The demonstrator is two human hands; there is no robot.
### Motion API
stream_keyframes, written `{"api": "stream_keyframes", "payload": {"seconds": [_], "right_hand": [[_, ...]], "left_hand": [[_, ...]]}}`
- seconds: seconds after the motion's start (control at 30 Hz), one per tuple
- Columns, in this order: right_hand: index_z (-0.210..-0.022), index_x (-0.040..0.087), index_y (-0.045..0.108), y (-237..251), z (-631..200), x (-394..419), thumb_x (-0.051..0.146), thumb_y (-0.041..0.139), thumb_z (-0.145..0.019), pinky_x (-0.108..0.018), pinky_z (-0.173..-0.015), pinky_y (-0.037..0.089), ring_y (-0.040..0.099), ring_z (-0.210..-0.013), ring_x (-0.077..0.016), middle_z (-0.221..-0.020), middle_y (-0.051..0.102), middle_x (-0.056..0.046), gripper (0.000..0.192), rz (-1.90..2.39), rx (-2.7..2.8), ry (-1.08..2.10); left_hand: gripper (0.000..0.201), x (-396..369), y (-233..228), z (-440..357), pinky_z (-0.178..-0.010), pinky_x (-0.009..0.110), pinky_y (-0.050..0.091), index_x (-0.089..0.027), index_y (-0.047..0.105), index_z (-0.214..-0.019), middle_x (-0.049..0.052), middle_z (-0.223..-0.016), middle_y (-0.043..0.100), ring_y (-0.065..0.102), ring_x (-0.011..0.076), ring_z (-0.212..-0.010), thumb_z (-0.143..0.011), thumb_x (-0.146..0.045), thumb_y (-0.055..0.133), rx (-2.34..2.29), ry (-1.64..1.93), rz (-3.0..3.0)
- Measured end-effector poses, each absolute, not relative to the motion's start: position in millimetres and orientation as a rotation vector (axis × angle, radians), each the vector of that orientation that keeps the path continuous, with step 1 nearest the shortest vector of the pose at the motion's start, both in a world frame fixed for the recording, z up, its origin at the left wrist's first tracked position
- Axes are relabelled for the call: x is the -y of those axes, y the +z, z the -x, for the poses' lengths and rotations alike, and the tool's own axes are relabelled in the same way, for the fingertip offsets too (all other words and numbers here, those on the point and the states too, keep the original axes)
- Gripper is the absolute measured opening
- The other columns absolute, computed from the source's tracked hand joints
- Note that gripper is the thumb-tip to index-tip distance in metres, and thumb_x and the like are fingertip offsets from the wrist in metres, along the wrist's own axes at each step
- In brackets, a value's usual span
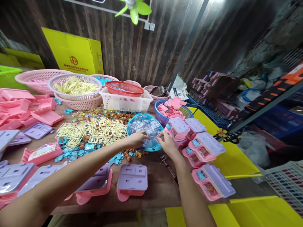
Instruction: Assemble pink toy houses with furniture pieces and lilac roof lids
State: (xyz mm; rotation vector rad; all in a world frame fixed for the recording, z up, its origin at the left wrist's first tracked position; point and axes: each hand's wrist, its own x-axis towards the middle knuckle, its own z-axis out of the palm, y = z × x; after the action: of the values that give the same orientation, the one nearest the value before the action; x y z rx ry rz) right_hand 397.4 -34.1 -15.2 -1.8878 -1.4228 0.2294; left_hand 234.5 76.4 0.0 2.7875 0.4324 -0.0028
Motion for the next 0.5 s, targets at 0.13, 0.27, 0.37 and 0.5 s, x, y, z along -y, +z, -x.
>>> {"api": "stream_keyframes", "payload": {"seconds": [0.13, 0.27, 0.37, 0.5], "right_hand": [[-0.075, 0.02, 0.053, -15.0, -393.2, 63.4, 0.039, 0.059, -0.073, -0.026, -0.059, 0.045, 0.055, -0.063, -0.015, -0.069, 0.056, 0.001, 0.02, 1.743, 1.198, 0.299], [-0.082, 0.019, 0.059, -30.8, -386.3, 81.7, 0.045, 0.065, -0.07, -0.029, -0.065, 0.049, 0.06, -0.068, -0.0164, -0.075, 0.062, -0.001, 0.029, 1.631, 0.968, 0.38], [-0.081, 0.019, 0.058, -41.4, -381.0, 84.9, 0.048, 0.065, -0.071, -0.029, -0.062, 0.051, 0.061, -0.064, -0.0154, -0.071, 0.061, 0.001, 0.031, 1.56, 0.836, 0.431], [-0.081, 0.02, 0.051, -43.0, -375.3, 81.7, 0.049, 0.064, -0.071, -0.023, -0.045, 0.047, 0.059, -0.049, -0.0122, -0.067, 0.057, 0.004, 0.033, 1.479, 0.742, 0.491]], "left_hand": [[0.038, -90.4, -8.8, -249.9, -0.095, 0.033, 0.035, -0.025, 0.066, -0.109, 0.006, -0.108, 0.064, 0.05, 0.0246, -0.111, -0.077, -0.045, 0.062, -0.266, -0.123, -2.777], [0.039, -90.4, -13.0, -251.0, -0.093, 0.032, 0.036, -0.025, 0.069, -0.103, 0.006, -0.099, 0.067, 0.054, 0.0241, -0.104, -0.073, -0.048, 0.065, -0.176, -0.099, -2.752], [0.03, -91.4, -13.4, -250.2, -0.076, 0.021, 0.041, -0.023, 0.069, -0.102, 0.003, -0.089, 0.07, 0.061, 0.0166, -0.084, -0.078, -0.04, 0.063, -0.118, -0.113, -2.705], [0.018, -95.2, -10.1, -249.2, -0.067, 0.018, 0.041, -0.018, 0.071, -0.092, 0.002, -0.079, 0.07, 0.061, 0.0137, -0.072, -0.081, -0.024, 0.058, -0.237, -0.075, -2.699]]}}
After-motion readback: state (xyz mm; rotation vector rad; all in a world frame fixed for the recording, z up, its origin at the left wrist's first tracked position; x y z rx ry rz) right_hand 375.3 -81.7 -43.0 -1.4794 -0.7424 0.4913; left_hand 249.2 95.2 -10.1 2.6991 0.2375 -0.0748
